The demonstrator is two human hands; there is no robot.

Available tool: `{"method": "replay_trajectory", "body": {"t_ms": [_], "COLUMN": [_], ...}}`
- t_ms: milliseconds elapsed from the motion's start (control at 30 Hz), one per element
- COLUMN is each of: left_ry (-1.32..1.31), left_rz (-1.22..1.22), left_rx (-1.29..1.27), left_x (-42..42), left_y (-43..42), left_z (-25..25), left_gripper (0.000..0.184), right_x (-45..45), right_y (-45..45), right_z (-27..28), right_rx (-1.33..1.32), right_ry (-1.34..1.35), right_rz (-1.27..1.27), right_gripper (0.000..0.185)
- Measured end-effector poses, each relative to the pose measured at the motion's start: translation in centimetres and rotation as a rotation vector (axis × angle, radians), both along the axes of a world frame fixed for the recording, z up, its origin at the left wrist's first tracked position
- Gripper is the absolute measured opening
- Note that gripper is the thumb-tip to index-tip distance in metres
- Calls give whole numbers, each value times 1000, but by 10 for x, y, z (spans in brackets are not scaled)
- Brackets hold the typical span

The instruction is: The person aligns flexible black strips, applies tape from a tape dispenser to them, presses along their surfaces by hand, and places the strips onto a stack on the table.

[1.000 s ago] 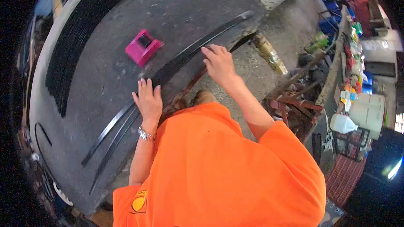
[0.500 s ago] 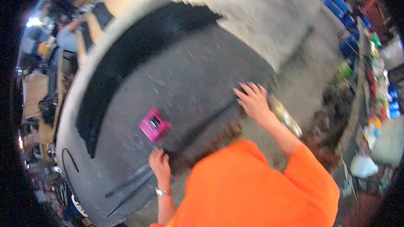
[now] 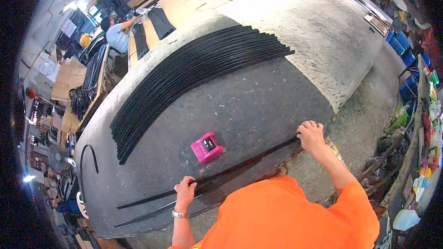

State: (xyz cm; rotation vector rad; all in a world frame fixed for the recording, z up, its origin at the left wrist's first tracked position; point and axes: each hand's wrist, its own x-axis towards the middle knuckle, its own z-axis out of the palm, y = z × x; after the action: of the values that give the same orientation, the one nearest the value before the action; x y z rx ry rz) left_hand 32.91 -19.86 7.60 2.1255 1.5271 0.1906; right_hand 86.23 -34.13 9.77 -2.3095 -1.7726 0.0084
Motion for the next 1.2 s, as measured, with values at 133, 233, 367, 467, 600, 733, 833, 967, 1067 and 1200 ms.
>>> {"method": "replay_trajectory", "body": {"t_ms": [133, 233, 367, 467, 600, 733, 833, 967, 1067, 1200], "left_ry": [105, 57, -215, -356, -460, -475, -452, -433, -528, -566], "left_rz": [122, 10, -314, -418, -384, -350, -324, -287, -272, -235], "left_rx": [75, 224, 294, 352, 421, 497, 515, 501, 370, 127], "left_x": [-83, -81, 7, 40, 44, 48, 46, 48, 48, 43], "left_y": [14, 22, 15, 7, 14, 11, 9, 3, 0, -3], "left_z": [-7, 13, 44, 41, 36, 35, 36, 39, 40, 48], "left_gripper": [19, 50, 74, 64, 57, 57, 56, 52, 47, 38], "right_x": [-81, -153, -236, -272, -273, -265, -260, -258, -258, -258], "right_y": [22, 49, 83, 95, 97, 98, 100, 98, 99, 101], "right_z": [-2, -2, 17, 49, 66, 61, 67, 50, 55, 67], "right_rx": [-104, 60, 133, 141, -21, -16, -262, -221, -132, 41], "right_ry": [326, 438, 674, 746, 970, 892, 986, 1321, 1257, 893], "right_rz": [42, 185, 353, 444, 210, 115, 57, 80, 211, 430], "right_gripper": [11, 10, 11, 19, 30, 39, 35, 29, 25, 25]}}
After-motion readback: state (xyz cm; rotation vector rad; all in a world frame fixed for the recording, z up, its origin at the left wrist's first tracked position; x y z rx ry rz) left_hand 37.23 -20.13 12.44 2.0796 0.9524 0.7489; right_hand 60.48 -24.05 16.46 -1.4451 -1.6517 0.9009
